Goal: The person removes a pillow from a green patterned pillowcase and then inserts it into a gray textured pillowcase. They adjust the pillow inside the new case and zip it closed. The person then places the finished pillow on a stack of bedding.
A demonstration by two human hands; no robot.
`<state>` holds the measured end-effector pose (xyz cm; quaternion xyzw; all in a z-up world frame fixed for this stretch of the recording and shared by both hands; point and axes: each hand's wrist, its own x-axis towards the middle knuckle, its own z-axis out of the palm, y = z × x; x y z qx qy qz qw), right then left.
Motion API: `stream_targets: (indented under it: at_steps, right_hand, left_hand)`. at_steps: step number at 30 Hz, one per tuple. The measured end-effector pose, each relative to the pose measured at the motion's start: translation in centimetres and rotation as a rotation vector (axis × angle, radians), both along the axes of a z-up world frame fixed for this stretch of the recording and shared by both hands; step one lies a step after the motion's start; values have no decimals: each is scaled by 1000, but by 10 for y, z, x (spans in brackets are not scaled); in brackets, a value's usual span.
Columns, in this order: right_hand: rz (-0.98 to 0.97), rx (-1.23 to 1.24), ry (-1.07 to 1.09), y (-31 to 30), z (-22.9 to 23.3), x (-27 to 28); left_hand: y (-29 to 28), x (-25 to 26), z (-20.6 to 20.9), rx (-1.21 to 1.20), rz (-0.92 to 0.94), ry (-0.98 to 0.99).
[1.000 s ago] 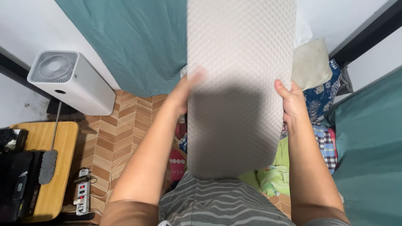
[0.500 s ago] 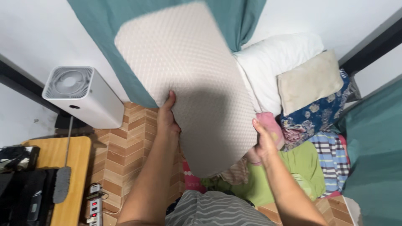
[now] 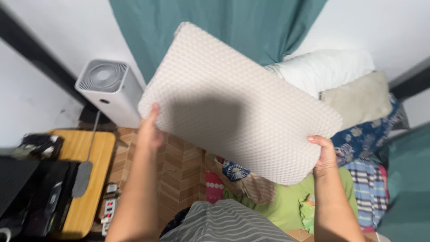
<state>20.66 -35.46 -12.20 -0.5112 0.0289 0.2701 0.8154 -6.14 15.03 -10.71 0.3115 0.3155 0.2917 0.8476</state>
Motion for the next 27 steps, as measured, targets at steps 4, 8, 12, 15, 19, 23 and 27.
stream_targets:
  at_steps: [4, 8, 12, 15, 19, 23, 27]
  right_hand:
    - [-126, 289, 193, 28, 8, -33]
    - [49, 54, 267, 40, -32, -58]
    - [353, -157, 459, 53, -91, -44]
    - [324, -127, 534, 103, -109, -37]
    - [511, -69, 358, 196, -124, -38]
    - [578, -253, 204, 315, -133, -38]
    - [557, -315, 242, 442, -159, -28]
  left_hand:
    - [-10, 17, 0, -46, 170, 57]
    - [9, 8, -50, -147, 337, 96]
    - [30, -36, -86, -212, 356, 179]
    - [32, -61, -74, -319, 337, 121]
    - [32, -55, -81, -415, 186, 300]
    - [116, -65, -134, -373, 158, 257]
    - [225, -79, -188, -387, 114, 297]
